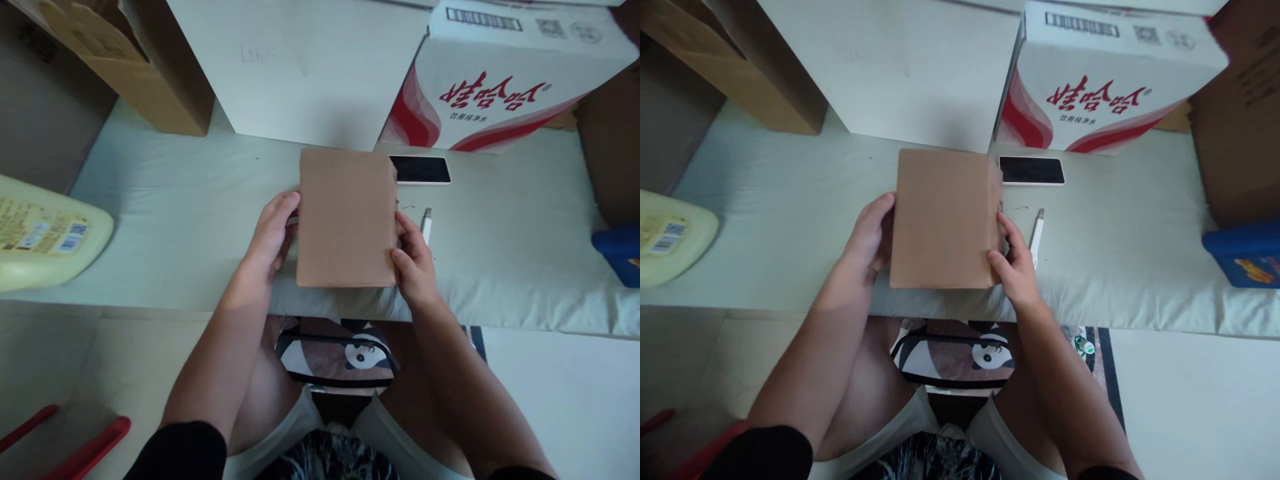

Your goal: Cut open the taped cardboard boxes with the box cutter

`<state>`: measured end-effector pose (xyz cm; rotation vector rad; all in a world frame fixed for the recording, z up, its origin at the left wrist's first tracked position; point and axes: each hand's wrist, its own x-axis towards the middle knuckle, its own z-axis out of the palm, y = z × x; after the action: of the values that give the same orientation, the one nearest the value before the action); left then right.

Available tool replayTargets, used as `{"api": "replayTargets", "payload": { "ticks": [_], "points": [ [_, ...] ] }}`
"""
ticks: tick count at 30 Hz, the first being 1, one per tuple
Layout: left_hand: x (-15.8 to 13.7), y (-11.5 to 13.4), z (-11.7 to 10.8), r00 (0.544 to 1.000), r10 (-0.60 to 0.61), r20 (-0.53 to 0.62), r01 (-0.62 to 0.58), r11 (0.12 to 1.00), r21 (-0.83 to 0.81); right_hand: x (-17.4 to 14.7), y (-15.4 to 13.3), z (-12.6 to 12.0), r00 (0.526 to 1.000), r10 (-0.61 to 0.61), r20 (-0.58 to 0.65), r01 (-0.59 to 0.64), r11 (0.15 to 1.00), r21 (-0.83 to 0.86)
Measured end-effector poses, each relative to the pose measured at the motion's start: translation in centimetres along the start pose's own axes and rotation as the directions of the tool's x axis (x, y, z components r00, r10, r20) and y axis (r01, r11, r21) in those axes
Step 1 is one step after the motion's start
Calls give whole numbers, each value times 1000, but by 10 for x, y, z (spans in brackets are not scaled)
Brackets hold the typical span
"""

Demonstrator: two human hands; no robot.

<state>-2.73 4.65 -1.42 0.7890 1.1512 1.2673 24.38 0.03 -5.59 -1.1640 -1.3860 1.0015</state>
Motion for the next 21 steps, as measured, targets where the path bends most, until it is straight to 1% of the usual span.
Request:
{"api": "replayTargets", "payload": {
  "ticks": [2, 3, 6, 8, 11, 14, 16, 19, 21],
  "points": [
    [0, 4, 0, 999, -31, -15, 30, 998, -63, 0, -2, -1, 999, -9, -46, 7, 999, -44],
    [1, 5, -1, 999, -18, -29, 15, 996, -92, 0, -4, -1, 998, -12, -64, 8, 998, -56],
    [4, 11, -3, 994, 93, -53, -101, 978, -181, -1, -11, 0, 995, 2, -97, -8, 998, -61],
    [5, 16, -6, 991, 135, -26, -137, 964, -227, -2, -16, 1, 991, 21, -130, -27, 998, -48],
    [7, 20, -10, 995, 98, 33, -88, 966, -242, -1, -23, 1, 980, 18, -198, -24, 999, -27],
    [7, 19, -14, 994, 111, 9, -107, 973, -204, -2, -31, 0, 968, -15, -252, 6, 999, -39],
    [5, 17, -15, 994, 110, -18, -111, 984, -137, -4, -36, 0, 965, -32, -260, 21, 999, -47],
    [2, 17, -15, 995, 95, -40, -94, 995, 17, -6, -34, 1, 976, -19, -217, 17, 1000, -12],
    [2, 16, -15, 991, 118, -67, -114, 991, 67, -8, -26, 1, 988, -10, -156, 18, 999, 50]
  ]
}}
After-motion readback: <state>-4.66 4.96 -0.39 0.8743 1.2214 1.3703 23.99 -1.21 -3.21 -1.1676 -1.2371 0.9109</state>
